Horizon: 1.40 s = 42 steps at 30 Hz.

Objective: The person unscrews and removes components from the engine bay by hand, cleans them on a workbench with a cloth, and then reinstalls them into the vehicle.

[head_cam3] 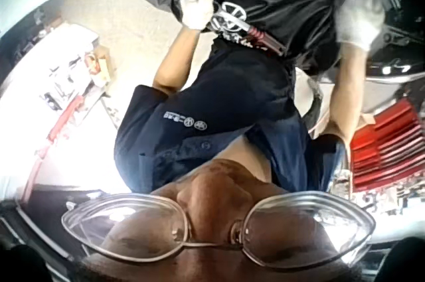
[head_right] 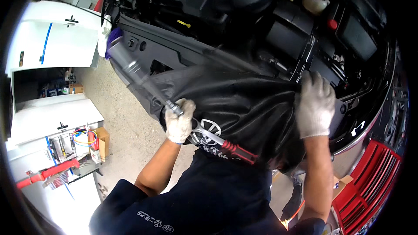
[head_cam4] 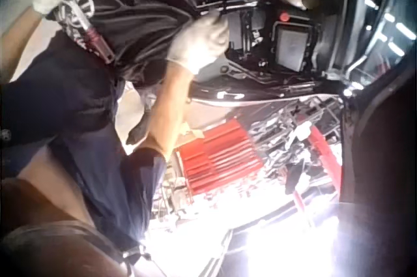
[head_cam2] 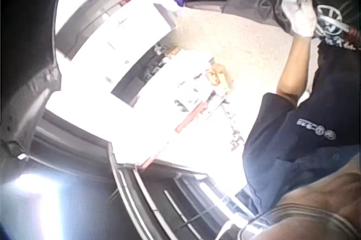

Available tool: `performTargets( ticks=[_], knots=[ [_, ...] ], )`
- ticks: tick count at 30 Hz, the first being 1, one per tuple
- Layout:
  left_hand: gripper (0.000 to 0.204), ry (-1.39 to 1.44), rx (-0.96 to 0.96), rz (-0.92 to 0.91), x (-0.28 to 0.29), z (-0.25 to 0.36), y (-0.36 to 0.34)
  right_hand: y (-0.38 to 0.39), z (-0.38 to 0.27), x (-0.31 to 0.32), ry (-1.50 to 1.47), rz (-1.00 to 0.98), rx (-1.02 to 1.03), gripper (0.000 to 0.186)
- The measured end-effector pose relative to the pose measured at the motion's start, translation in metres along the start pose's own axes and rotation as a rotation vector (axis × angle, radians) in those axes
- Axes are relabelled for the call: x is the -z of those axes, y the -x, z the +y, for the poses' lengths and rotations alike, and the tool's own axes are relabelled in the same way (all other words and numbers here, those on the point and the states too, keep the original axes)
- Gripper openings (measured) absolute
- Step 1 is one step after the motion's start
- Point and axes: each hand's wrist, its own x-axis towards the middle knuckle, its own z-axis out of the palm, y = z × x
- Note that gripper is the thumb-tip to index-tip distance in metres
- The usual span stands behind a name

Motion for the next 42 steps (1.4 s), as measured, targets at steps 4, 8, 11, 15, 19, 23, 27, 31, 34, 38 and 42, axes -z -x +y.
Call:
performTargets(
  ticks=[4,8,11,15,19,23,27,31,34,38,42],
  knots=[
    [0.035,-0.292,-0.128,-0.091,-0.005,0.015,-0.018,0.073,-0.044,-0.002,-0.462,-0.129,0.154,0.04],
    [0.059,-0.454,0.082,-0.206,-0.006,0.022,-0.029,0.132,-0.087,-0.006,-0.549,-0.569,0.042,0.056],
    [0.063,-0.666,-0.056,-0.246,-0.016,0.025,-0.037,0.147,-0.091,-0.017,-0.507,-0.735,0.013,0.058],
    [0.06,-0.764,-0.038,-0.3,-0.026,0.024,-0.049,0.148,-0.078,-0.034,-0.591,-0.658,-0.009,0.058],
    [0.06,-1.051,-0.109,-0.355,-0.029,0.025,-0.055,0.154,-0.079,-0.041,-0.559,-0.397,-0.032,0.054],
    [0.062,-1.238,-0.099,-0.266,-0.037,0.024,-0.052,0.172,-0.098,-0.039,-0.462,-0.282,-0.122,0.047],
    [0.056,-1.274,-0.099,-0.258,-0.034,0.025,-0.049,0.18,-0.104,-0.029,-0.552,-0.136,-0.23,0.042],
    [0.017,-0.393,0.011,-0.099,-0.003,0.032,-0.047,0.199,-0.086,-0.002,-0.652,0.021,-0.154,0.042],
    [0.015,0.125,0.167,-0.487,-0.001,0.036,-0.046,0.219,-0.069,0.018,-0.78,0.109,-0.243,0.035],
    [0.014,0.173,0.253,-0.639,-0.038,0.044,-0.02,0.241,-0.056,0.036,-0.835,0.167,-0.371,0.02],
    [0.026,0.006,0.109,-0.954,-0.069,0.063,0.031,0.247,-0.058,0.044,-0.916,0.146,-0.433,0.019]
  ],
)
